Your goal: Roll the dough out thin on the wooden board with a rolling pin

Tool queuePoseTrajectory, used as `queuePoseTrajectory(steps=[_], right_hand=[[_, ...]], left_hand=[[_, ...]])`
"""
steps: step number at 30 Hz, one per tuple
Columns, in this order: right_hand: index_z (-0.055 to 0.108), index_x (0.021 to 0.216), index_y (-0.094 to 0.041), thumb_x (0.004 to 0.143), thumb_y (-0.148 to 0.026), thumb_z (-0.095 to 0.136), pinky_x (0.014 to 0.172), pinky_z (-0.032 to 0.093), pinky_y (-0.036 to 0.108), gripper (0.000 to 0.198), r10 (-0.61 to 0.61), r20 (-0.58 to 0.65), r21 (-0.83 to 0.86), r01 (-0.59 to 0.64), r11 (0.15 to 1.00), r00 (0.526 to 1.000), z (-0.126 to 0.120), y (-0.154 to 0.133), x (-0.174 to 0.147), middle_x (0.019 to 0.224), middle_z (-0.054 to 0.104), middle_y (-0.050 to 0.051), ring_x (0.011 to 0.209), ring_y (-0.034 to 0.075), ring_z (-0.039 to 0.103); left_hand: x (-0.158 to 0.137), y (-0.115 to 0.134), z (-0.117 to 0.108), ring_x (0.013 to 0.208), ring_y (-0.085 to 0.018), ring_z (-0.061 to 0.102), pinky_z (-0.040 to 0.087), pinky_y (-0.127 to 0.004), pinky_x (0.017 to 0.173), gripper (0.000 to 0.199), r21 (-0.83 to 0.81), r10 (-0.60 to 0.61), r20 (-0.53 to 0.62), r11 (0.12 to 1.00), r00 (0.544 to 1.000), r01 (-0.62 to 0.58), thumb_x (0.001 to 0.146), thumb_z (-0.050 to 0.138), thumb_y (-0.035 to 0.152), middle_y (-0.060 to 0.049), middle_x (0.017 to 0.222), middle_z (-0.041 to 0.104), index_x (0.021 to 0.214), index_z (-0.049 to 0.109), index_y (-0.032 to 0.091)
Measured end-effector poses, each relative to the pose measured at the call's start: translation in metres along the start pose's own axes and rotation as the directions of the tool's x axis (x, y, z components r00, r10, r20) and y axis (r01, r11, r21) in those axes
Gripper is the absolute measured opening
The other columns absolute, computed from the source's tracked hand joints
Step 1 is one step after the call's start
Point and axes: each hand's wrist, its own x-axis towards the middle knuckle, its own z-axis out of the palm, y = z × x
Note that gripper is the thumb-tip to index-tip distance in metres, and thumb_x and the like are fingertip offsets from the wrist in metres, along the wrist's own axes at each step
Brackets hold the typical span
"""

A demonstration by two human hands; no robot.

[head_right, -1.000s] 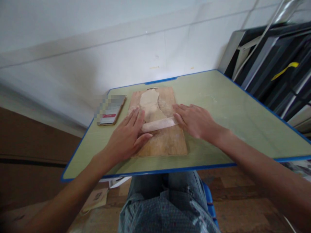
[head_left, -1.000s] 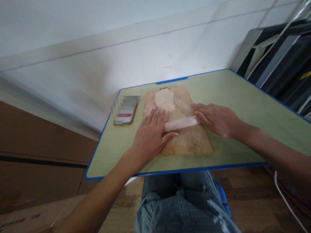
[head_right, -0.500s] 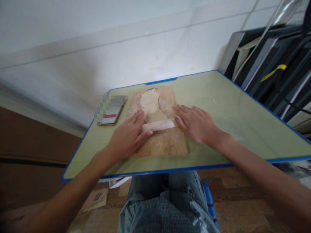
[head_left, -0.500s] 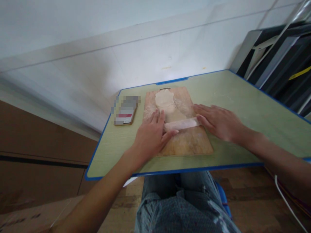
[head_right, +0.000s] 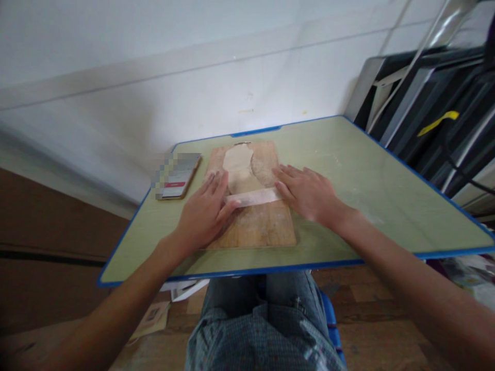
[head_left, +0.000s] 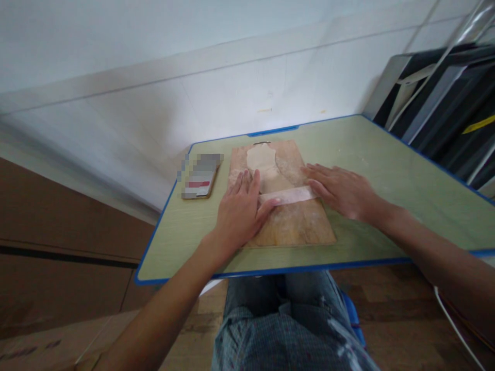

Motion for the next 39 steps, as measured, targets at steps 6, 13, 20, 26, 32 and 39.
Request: queuePoseTrajectory(steps=[6,13,20,26,32,39], right_hand=[[0.055,0.129,-0.019,0.096,-0.041,0.02,0.101,0.043,0.044,0.053,-0.038,-0.02,0.024,0.039,0.999,0.999,0.002,0.003,-0.01,0.133,0.055,0.009,0.122,0.024,0.051],[0.052,0.132,-0.016,0.097,-0.036,0.019,0.105,0.038,0.044,0.052,0.012,0.041,0.005,-0.012,1.0,0.999,0.01,0.015,0.031,0.137,0.051,0.009,0.131,0.023,0.041],[0.048,0.134,-0.013,0.097,-0.037,0.028,0.107,0.032,0.049,0.048,-0.091,-0.127,-0.057,0.084,0.995,0.988,-0.002,-0.016,-0.045,0.14,0.048,0.015,0.132,0.026,0.039],[0.023,0.148,-0.02,0.096,-0.04,0.033,0.11,0.023,0.051,0.057,-0.139,-0.229,-0.065,0.127,0.99,0.963,0.008,-0.015,-0.067,0.148,0.037,0.014,0.14,0.024,0.022],[0.037,0.143,-0.023,0.095,-0.052,0.024,0.111,0.019,0.054,0.057,-0.166,-0.05,-0.023,0.165,0.986,0.985,0.009,0.01,-0.005,0.151,0.031,0.01,0.14,0.026,0.023],[0.04,0.142,-0.016,0.095,-0.051,0.019,0.109,0.029,0.046,0.062,0.002,0.227,0.095,-0.024,0.995,0.974,0.023,0.032,0.103,0.148,0.036,0.013,0.136,0.025,0.032]], left_hand=[[-0.002,-0.002,0.001,0.137,-0.028,0.032,0.03,-0.042,0.11,0.071,-0.021,0.024,0.014,0.999,1.0,-0.024,0.093,0.026,0.057,-0.021,0.145,0.037,0.142,0.032,0.006],[0.04,-0.01,0.004,0.135,-0.026,0.037,0.034,-0.041,0.107,0.066,0.013,-0.095,0.027,0.995,0.995,0.095,0.096,0.021,0.051,-0.021,0.142,0.042,0.141,0.033,0.005],[-0.03,0.009,0.002,0.131,-0.032,0.041,0.035,-0.044,0.107,0.075,0.057,0.047,-0.039,0.997,0.998,-0.045,0.091,0.027,0.06,-0.023,0.141,0.043,0.139,0.035,0.003],[-0.051,0.01,0.008,0.139,-0.035,0.025,0.029,-0.051,0.11,0.082,0.076,0.125,-0.11,0.99,0.986,-0.117,0.087,0.025,0.066,-0.026,0.146,0.032,0.143,0.029,0.006],[-0.007,-0.006,0.005,0.139,-0.033,0.025,0.027,-0.047,0.111,0.067,0.026,0.072,-0.006,0.997,0.997,-0.072,0.094,0.024,0.053,-0.022,0.146,0.035,0.143,0.031,0.007],[0.067,-0.049,0.011,0.137,-0.032,0.03,0.027,-0.053,0.108,0.043,0.17,0.083,0.098,0.981,0.992,-0.099,0.097,0.028,0.022,-0.023,0.148,0.031,0.137,0.04,0.013]])
